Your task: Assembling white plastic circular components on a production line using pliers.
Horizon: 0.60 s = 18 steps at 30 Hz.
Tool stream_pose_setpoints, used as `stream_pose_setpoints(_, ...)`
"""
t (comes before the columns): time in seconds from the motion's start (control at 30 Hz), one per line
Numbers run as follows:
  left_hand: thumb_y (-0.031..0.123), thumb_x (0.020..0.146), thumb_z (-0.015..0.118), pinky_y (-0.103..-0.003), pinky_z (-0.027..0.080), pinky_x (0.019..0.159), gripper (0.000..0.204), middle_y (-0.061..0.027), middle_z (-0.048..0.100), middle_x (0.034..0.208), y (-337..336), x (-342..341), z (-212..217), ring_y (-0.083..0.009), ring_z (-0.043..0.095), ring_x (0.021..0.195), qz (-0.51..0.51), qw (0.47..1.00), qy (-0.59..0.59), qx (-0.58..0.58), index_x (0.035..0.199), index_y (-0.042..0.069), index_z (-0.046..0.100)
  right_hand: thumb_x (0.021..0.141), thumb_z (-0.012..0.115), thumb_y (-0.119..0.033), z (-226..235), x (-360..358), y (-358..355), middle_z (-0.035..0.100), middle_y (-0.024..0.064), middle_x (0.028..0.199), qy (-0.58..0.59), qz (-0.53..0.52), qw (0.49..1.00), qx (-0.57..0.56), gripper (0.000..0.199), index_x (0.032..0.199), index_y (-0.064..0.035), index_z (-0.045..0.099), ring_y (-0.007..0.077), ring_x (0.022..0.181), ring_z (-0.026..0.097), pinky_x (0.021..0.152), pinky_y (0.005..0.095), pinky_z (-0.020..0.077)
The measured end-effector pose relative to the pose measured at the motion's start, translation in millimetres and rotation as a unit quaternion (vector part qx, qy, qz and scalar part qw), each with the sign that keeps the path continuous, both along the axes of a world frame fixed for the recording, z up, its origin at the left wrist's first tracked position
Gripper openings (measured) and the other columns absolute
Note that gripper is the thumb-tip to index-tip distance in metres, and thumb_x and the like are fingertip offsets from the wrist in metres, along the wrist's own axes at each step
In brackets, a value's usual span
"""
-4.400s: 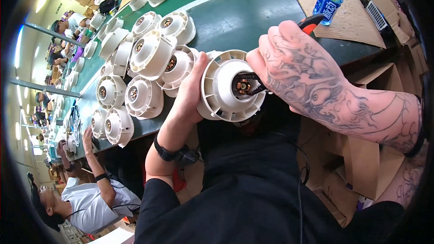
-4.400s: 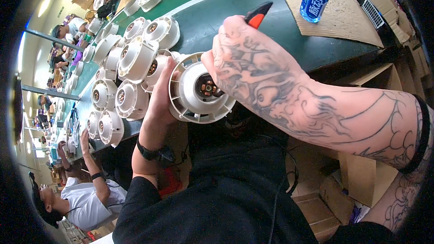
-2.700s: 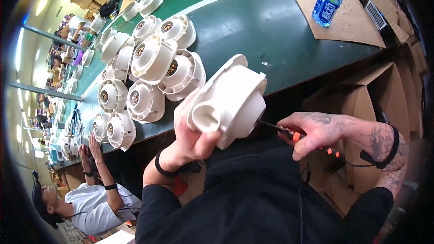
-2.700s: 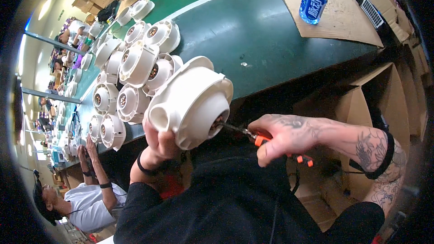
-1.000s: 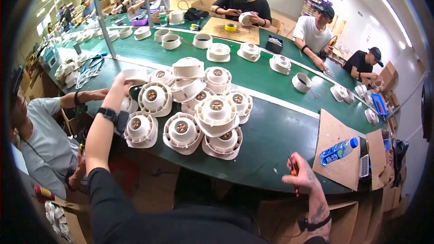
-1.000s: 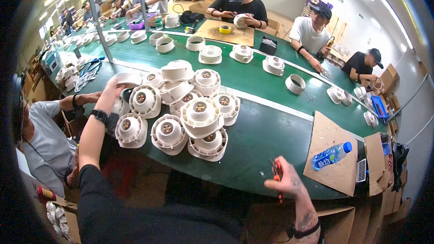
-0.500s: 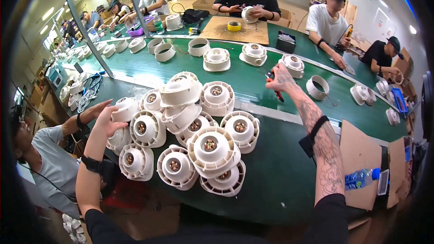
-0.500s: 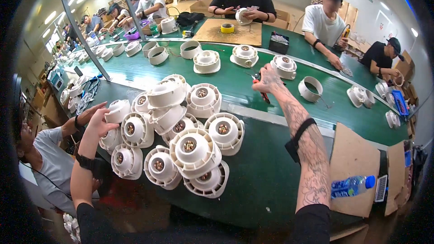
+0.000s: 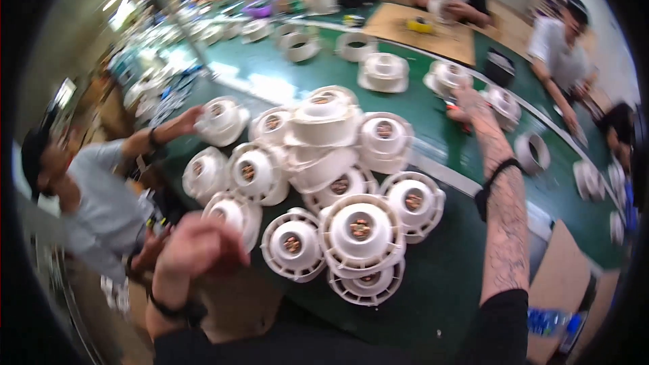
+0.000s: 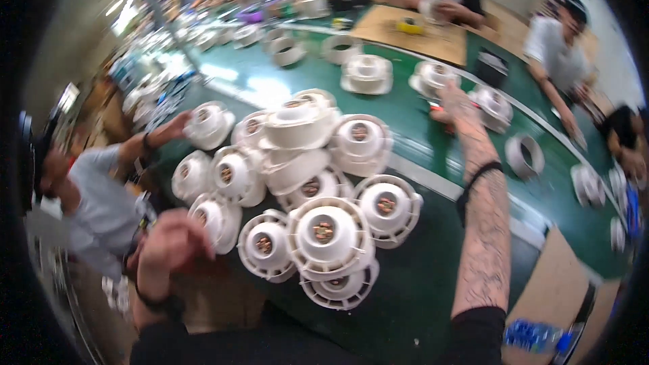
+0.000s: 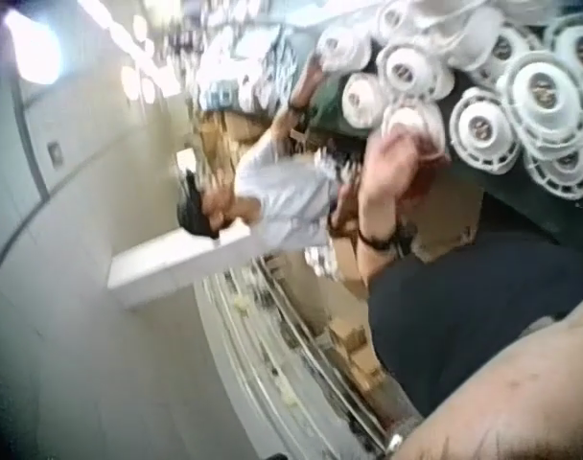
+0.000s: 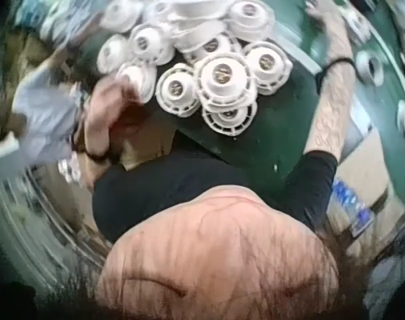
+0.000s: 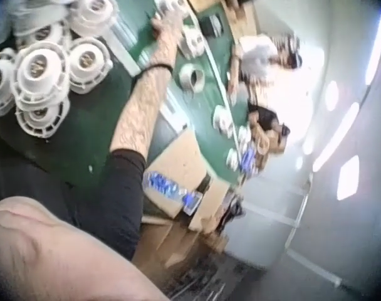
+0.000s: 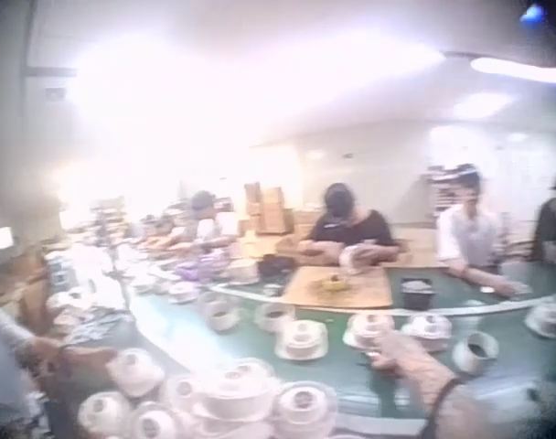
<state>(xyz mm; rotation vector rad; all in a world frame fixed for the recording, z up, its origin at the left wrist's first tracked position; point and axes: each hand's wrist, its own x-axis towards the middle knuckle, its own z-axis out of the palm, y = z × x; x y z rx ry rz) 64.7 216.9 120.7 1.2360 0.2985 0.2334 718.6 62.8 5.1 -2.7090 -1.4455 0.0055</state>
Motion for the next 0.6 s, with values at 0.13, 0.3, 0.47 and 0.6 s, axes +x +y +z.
stream_pose_setpoints(0.13, 0.007, 0.098, 0.058, -0.037, 0.052, 0.093, 0.026, -0.0212, 0.07, 0.112, -54, -18, -1, -0.0288, 0.069, 0.104, -0.237, 0.969, -0.015, -0.065, 0.119, -0.008, 0.064, 0.064, 0.072, -0.031, 5, -34, 25, 0.056, 0.0213, 0.124, -0.051, 0.025, 0.998, -0.03, 0.052, 0.107, -0.003, 0.07, 0.0368, 0.111, 0.062, 0.094, 0.0451, 0.0522)
stream_pose_setpoints(0.3, 0.013, 0.092, 0.067, -0.044, 0.055, 0.084, 0.029, -0.0206, 0.068, 0.099, -107, -8, -36, -0.0338, 0.069, 0.093, -0.197, 0.953, 0.043, -0.225, 0.111, -0.008, 0.066, 0.064, 0.071, -0.033, 22, -31, -51, 0.054, 0.0162, 0.131, -0.054, -0.09, 0.989, -0.107, 0.055, 0.113, -0.0081, 0.072, 0.0331, 0.117, 0.061, 0.098, 0.0429, 0.0512)
stream_pose_setpoints(0.47, 0.011, 0.095, 0.066, -0.045, 0.054, 0.087, 0.031, -0.02, 0.068, 0.1, -128, -27, -70, -0.0352, 0.067, 0.098, -0.211, 0.931, 0.006, -0.297, 0.119, -0.008, 0.063, 0.066, 0.069, -0.032, 21, -78, -81, 0.054, 0.0208, 0.126, -0.02, -0.145, 0.988, -0.056, 0.057, 0.115, -0.0053, 0.071, 0.0362, 0.115, 0.061, 0.096, 0.0439, 0.0518)
stream_pose_setpoints(0.6, 0.014, 0.096, 0.066, -0.046, 0.054, 0.087, 0.033, -0.02, 0.068, 0.102, -136, -28, -76, -0.036, 0.068, 0.098, -0.28, 0.921, 0.017, -0.269, 0.121, -0.007, 0.062, 0.064, 0.07, -0.032, 14, -113, -113, 0.05, 0.02, 0.129, -0.028, -0.191, 0.98, -0.056, 0.06, 0.117, -0.0028, 0.069, 0.0363, 0.113, 0.061, 0.096, 0.0454, 0.0517)
